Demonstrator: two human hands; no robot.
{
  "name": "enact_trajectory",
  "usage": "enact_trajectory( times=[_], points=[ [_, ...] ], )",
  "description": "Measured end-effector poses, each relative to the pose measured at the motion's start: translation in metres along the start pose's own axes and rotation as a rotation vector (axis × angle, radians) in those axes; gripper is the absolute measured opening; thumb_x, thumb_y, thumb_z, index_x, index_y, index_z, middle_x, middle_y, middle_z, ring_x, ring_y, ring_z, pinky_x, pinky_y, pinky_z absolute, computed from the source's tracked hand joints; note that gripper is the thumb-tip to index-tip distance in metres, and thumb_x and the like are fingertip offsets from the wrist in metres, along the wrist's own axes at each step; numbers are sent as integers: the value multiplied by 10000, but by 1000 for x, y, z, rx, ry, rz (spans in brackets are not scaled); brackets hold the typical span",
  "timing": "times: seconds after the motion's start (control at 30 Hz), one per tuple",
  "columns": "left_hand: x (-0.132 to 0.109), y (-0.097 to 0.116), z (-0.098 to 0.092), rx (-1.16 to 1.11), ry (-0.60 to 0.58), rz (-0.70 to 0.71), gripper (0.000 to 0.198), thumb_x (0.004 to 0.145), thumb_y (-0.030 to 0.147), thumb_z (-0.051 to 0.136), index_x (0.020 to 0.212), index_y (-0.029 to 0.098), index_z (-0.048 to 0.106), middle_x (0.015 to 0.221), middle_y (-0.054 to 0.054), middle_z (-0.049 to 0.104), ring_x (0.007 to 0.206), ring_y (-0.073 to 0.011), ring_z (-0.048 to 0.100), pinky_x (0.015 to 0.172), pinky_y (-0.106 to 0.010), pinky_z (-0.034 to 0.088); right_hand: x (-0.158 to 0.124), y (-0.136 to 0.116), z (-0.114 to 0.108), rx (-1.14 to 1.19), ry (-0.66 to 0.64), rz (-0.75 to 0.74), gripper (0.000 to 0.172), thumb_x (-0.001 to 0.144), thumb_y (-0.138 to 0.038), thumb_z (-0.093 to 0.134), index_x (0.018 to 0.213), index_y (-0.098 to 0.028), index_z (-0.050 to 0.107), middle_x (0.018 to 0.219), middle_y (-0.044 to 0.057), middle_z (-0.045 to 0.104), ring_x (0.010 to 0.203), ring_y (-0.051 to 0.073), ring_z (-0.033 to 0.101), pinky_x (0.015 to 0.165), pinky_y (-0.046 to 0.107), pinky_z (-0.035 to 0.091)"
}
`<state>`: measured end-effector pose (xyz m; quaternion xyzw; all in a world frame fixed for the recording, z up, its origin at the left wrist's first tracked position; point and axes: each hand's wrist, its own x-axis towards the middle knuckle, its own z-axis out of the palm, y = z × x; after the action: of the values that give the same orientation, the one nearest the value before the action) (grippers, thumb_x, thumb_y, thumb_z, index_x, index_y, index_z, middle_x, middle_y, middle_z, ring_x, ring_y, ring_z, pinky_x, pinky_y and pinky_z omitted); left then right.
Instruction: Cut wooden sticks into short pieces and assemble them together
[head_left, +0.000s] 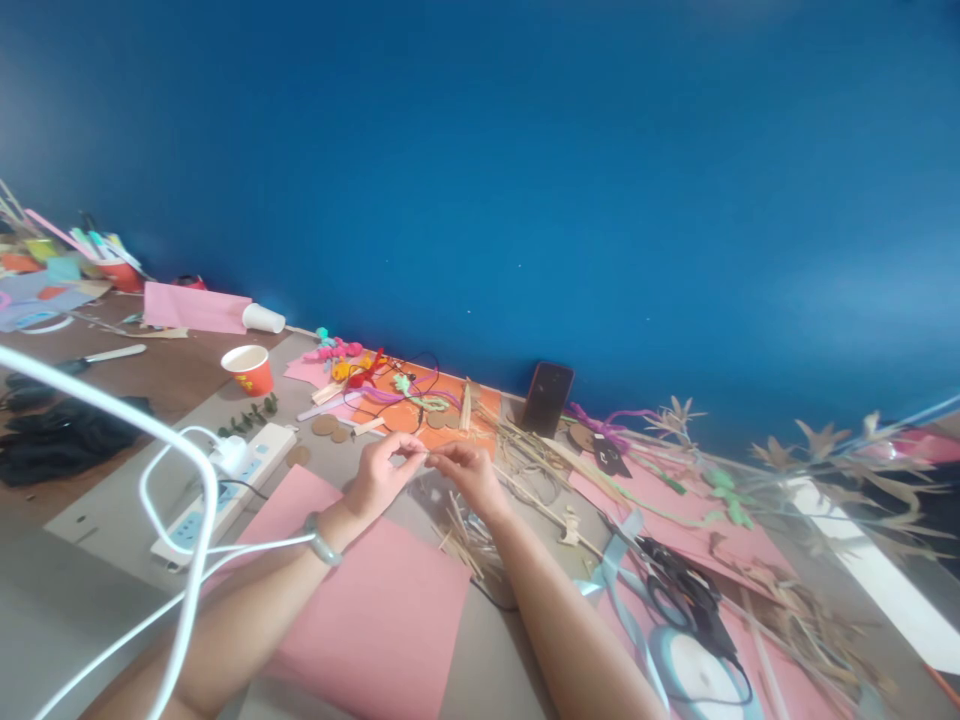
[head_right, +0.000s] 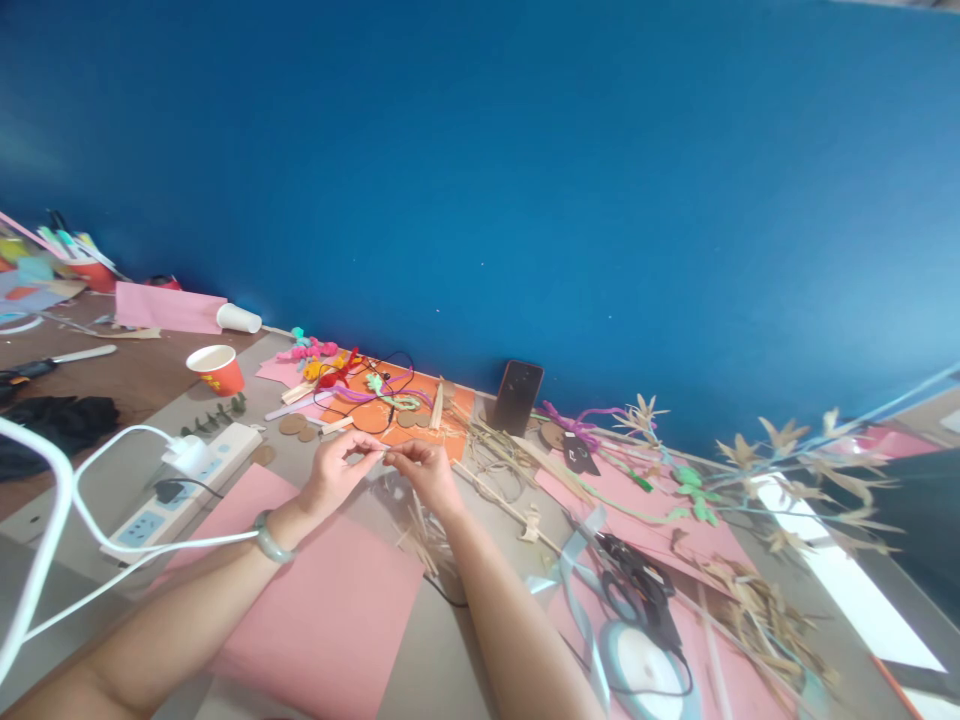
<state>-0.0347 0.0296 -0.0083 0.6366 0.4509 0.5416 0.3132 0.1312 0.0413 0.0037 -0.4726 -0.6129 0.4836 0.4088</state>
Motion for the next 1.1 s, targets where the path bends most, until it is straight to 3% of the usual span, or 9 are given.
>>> enact_trajectory(
  times=[0.33, 0.63, 0.87, 1.1],
  points=[
    [1, -10, 2, -5, -6, -1, 152, 746, 291, 657, 831, 168, 631, 777, -42, 696, 726, -154, 661, 715, -249, 528, 0, 1, 0, -74, -3, -154, 211, 797, -363, 607, 721, -167, 630, 681, 24, 642, 624, 128, 560, 618, 257, 451],
    [3, -10, 4, -188, -62, -157, 140, 737, 260, 653, 817, 152, 613, 740, -33, 671, 686, -149, 655, 667, -247, 521, 1, 3, 3, 95, -56, -93, 226, 805, -394, 600, 748, -176, 574, 664, 10, 609, 562, 110, 510, 556, 245, 417],
    [7, -3, 3, -433, -116, -322, 211, 686, 282, 706, 781, 136, 587, 682, -6, 647, 621, -139, 643, 643, -271, 534, 1, -1, -3, 106, -10, -75, 244, 785, -410, 625, 759, -170, 588, 657, 8, 623, 559, 106, 513, 565, 245, 424],
    [7, -8, 2, -450, -113, -308, 216, 670, 261, 719, 794, 137, 594, 713, -5, 642, 655, -124, 627, 670, -262, 524, -1, -5, -1, 119, -52, -67, 235, 721, -399, 698, 761, -177, 633, 656, 12, 649, 609, 132, 583, 588, 256, 452]
  ],
)
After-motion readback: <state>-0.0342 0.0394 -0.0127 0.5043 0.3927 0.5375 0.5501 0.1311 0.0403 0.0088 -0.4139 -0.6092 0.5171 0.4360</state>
